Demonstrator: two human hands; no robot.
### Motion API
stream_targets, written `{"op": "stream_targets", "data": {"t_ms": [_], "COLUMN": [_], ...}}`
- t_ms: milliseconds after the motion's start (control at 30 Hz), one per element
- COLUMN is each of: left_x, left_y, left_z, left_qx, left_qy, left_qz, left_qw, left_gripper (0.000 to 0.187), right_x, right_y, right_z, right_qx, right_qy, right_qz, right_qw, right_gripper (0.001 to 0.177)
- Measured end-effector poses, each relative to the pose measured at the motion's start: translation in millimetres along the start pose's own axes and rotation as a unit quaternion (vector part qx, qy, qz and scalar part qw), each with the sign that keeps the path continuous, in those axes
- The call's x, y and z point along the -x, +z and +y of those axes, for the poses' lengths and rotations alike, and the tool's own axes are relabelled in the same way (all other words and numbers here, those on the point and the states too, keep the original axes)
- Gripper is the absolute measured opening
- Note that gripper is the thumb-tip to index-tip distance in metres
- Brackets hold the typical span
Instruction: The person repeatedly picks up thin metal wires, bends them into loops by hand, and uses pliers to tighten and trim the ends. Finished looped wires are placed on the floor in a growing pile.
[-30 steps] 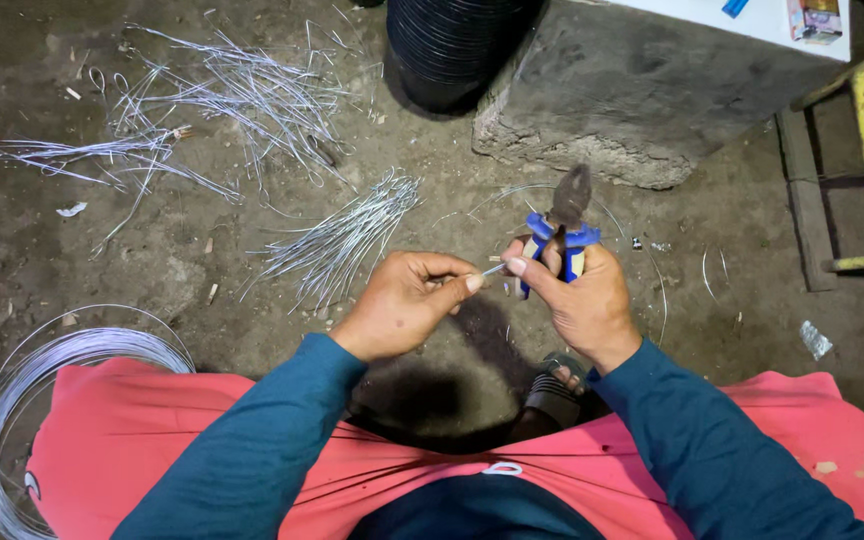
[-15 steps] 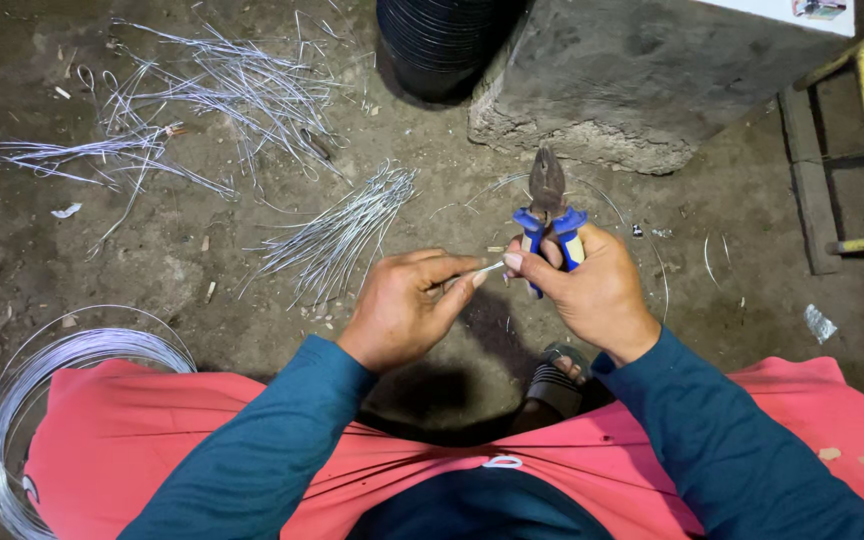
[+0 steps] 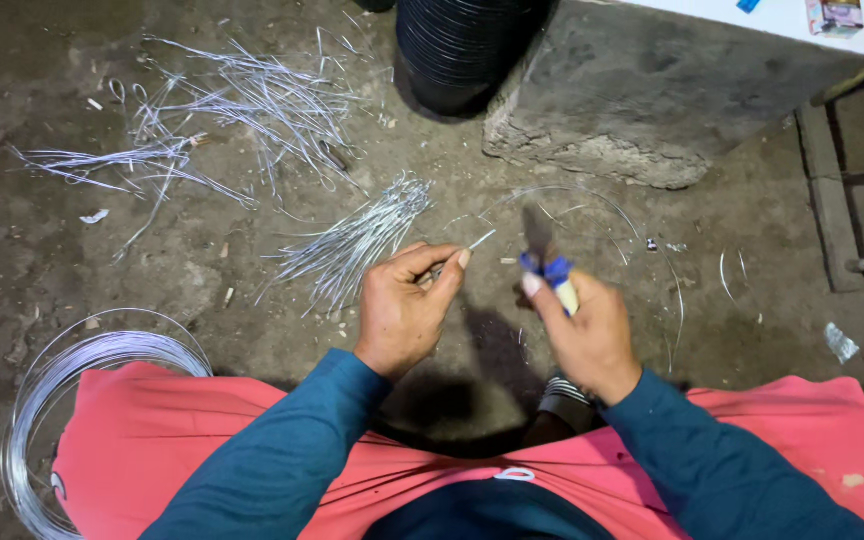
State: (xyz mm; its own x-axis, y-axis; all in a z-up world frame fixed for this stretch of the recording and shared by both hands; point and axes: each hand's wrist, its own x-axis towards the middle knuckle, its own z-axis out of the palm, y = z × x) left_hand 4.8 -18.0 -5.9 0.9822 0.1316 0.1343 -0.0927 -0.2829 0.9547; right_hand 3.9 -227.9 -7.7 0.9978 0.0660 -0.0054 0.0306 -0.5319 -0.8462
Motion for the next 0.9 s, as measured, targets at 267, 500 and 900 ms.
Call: {"op": "stream_targets", "data": {"t_ms": [267, 500, 900], "left_x": [-2, -2, -4], "left_y": [-3, -6, -8], "left_z": [0, 4, 2], "left_qx": [0.018, -0.005, -0.005], "left_qy": [0.029, 0.013, 0.048], "left_qz": [0.022, 0.001, -0.014], "left_qw": [0.999, 1.0, 0.999], "left_gripper": [0.016, 0.016, 0.015], "right_x": [13, 6, 4], "right_y": [8, 5, 1], "right_z": [-7, -17, -20], "right_qx": [0.133, 0.133, 0.164], "right_qy": [0.01, -0.039, -0.155], "right_qz": [-0.111, -0.111, -0.071], "right_qw": [0.985, 0.984, 0.972], "right_gripper": [0.026, 0.026, 0.02]}}
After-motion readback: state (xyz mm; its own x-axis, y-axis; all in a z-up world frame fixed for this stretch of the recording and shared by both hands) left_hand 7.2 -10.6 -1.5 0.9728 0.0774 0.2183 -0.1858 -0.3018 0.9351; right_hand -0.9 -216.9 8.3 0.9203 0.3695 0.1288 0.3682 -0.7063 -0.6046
